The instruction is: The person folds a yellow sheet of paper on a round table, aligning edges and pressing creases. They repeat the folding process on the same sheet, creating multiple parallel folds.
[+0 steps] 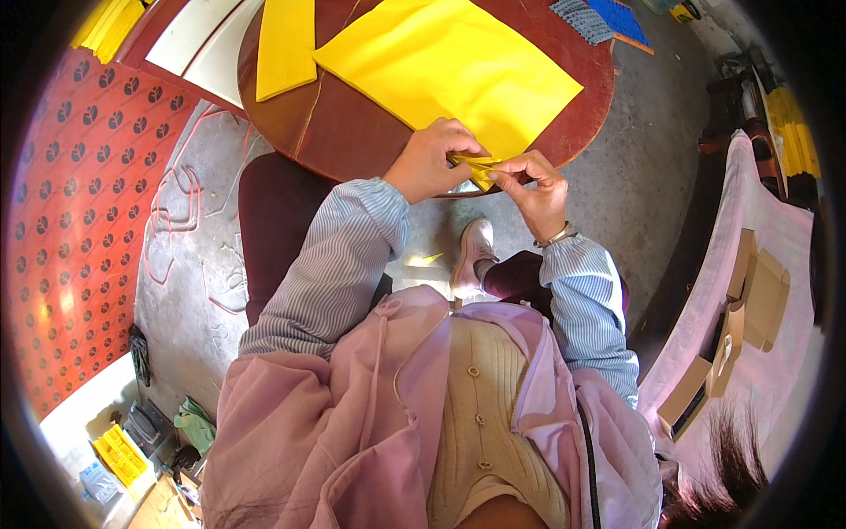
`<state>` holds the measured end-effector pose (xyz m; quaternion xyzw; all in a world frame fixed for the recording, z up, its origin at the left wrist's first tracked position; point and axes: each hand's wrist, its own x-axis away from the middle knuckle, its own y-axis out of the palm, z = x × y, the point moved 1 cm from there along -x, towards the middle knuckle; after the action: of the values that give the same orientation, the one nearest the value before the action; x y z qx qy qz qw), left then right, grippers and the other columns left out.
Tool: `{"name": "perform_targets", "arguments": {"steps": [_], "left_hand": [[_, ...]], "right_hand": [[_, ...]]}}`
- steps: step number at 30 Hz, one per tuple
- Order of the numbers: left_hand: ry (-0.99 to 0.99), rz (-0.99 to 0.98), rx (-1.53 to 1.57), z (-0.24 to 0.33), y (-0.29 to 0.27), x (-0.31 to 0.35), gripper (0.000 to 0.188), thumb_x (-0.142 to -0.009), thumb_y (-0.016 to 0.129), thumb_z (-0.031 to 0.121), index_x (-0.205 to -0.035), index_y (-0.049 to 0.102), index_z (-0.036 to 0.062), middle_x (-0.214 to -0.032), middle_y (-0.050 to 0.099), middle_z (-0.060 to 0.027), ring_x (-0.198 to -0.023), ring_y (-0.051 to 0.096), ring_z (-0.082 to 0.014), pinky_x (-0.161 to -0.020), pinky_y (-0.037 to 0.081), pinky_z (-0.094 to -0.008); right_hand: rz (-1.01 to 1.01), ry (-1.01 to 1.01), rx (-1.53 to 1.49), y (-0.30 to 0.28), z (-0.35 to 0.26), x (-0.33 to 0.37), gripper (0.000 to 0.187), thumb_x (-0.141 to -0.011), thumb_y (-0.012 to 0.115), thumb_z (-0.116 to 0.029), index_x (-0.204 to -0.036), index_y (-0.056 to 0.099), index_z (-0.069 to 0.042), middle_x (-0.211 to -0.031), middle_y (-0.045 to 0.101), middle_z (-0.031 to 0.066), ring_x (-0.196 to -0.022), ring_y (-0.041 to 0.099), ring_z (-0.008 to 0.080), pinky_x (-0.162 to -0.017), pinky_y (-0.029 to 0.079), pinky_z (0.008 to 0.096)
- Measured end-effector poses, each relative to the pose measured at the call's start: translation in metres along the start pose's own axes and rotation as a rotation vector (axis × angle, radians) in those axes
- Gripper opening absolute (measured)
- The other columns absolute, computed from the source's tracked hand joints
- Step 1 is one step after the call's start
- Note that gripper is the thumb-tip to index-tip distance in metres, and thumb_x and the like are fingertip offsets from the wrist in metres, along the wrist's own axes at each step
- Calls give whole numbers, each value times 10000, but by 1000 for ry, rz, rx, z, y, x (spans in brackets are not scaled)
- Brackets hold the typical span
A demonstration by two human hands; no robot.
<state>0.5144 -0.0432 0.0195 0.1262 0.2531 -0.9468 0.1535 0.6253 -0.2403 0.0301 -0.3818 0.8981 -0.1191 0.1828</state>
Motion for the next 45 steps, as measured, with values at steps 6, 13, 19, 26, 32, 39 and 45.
{"name": "perform_targets", "arguments": {"steps": [6, 13, 19, 26, 32, 39, 45], "left_hand": [[-21, 78, -28, -10, 14, 7, 192, -795, 826, 93, -974, 768, 57, -1009, 717, -88, -981, 686, -275, -831, 569, -365], [-33, 205, -108, 10, 21, 5, 147, -801, 851, 98, -901, 757, 44, -950, 711, -97, -908, 675, -302, -751, 571, -385], [-112, 200, -48, 24, 19, 3, 120, -825, 843, 87, -903, 764, 41, -937, 709, -100, -913, 671, -294, -746, 566, -381], [-140, 182, -38, 21, 20, 2, 111, -831, 844, 80, -910, 781, 34, -956, 723, -83, -899, 658, -272, -734, 572, -360], [-217, 125, -1, 28, 16, -1, 134, -813, 846, 38, -938, 797, 33, -964, 722, -88, -895, 657, -260, -726, 574, -349], [-119, 138, -65, 28, 17, 0, 125, -824, 837, 46, -942, 799, 42, -962, 715, -96, -914, 665, -263, -734, 570, -356], [-153, 131, -77, 25, 16, 3, 135, -833, 833, 63, -962, 796, 54, -983, 727, -90, -933, 672, -268, -751, 573, -348]], "right_hand": [[17, -52, 20, -1, 1, 0, 73, -888, 825, -24, -930, 774, 6, -879, 712, 64, -741, 675, 131, -671, 533, 267], [51, -239, 238, 1, -14, -17, 229, -812, 872, -102, -1016, 770, -94, -1008, 755, 55, -953, 691, 269, -854, 510, 383], [47, -146, 225, -8, -19, -33, 220, -830, 862, -116, -1033, 780, -92, -917, 752, 62, -807, 698, 226, -767, 490, 337], [240, -357, 590, -97, 45, -178, 189, -977, 685, -101, -1140, 744, -26, -1154, 718, 178, -1067, 663, 378, -951, 536, 452], [272, 169, 1188, -142, 148, -286, 520, -1090, 550, -313, -1564, 471, -113, -1626, 462, 84, -1439, 456, 314, -1167, 422, 463], [121, 318, 1326, -154, 160, -295, 528, -1088, 553, -369, -1568, 493, -156, -1641, 466, 56, -1503, 394, 300, -1191, 337, 562], [490, 0, 672, -146, 107, -226, 430, -1000, 729, -223, -1402, 602, -137, -1445, 611, 79, -1321, 577, 269, -1097, 468, 475]]}}
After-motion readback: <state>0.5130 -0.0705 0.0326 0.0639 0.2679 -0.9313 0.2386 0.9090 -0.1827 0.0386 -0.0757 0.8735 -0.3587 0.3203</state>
